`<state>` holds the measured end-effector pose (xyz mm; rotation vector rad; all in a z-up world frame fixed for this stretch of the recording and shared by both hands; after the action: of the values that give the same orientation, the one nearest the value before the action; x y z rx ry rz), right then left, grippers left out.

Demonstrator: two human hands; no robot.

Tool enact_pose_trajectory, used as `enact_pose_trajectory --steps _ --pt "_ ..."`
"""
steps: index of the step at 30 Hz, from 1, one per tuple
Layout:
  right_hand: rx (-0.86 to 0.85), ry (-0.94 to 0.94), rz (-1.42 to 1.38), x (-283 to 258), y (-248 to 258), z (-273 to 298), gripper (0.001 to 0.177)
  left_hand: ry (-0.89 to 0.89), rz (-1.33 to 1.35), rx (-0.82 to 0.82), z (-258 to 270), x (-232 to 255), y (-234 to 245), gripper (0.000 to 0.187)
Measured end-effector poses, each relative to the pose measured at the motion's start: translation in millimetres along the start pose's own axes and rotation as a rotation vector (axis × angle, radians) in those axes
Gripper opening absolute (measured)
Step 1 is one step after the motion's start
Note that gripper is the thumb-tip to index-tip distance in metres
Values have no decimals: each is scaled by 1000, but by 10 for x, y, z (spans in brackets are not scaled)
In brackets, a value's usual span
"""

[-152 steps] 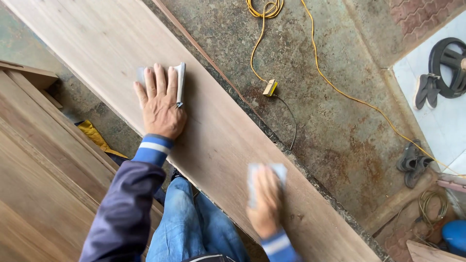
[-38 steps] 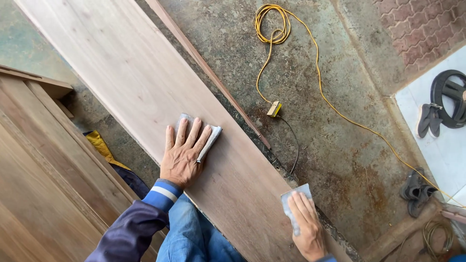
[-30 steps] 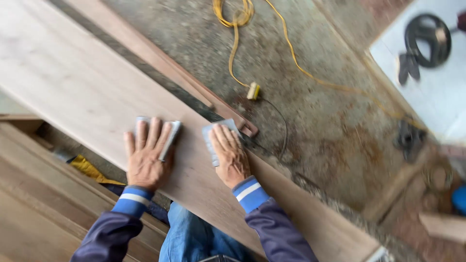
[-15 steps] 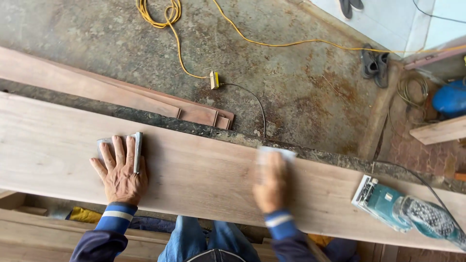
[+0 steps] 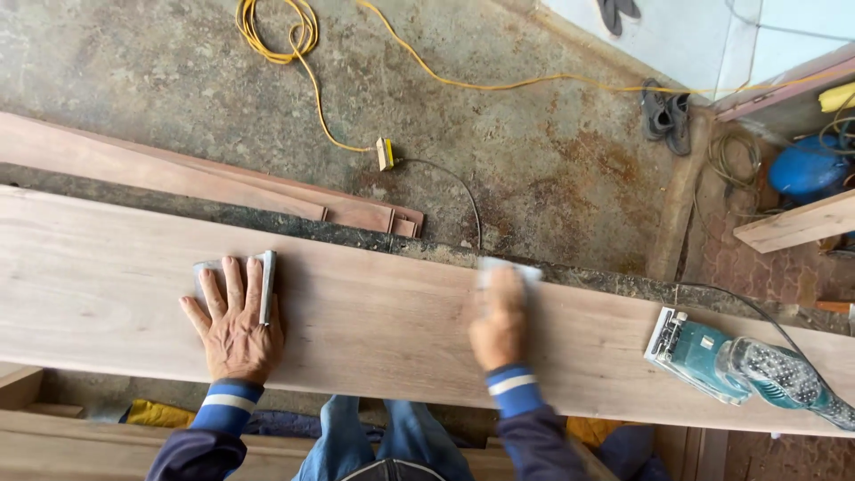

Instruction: Sanding a long wooden board by hand using sandpaper sheets in a workshop.

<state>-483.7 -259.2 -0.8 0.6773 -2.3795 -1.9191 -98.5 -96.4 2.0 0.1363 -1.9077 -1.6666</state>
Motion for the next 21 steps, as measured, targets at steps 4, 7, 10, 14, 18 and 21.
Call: enact_pose_trajectory --steps 4,7,10,14,18,21 --pt "-100 152 -35 -424 -279 144 66 -19 19 -9 36 -33 4 68" --pt "-123 45 -181 474 64 149 77 -18 14 -4 22 -65 -34 69" --pt "-127 -327 -43 442 284 2 50 -18 -11 -7 36 -37 -42 77" --pt "31 71 -109 -756 -52 42 57 -14 20 -3 63 -26 -36 73" --pt "-34 106 -111 -75 -36 49 52 -17 4 -28 2 -37 -2 74" --pt "-26 -52 -67 212 -53 27 51 3 17 -41 7 -19 16 78"
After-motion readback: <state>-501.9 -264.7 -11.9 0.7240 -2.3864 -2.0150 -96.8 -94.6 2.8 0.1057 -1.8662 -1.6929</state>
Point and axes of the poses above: each hand's wrist, its own z-axis away from the middle knuckle, its own y-axis out of the back of the hand, x = y × z, the point moved 6 cm from there along -z, towards the middle knuckle, and after that the axes turned 3 degrees about z, right-handed, at the moved point
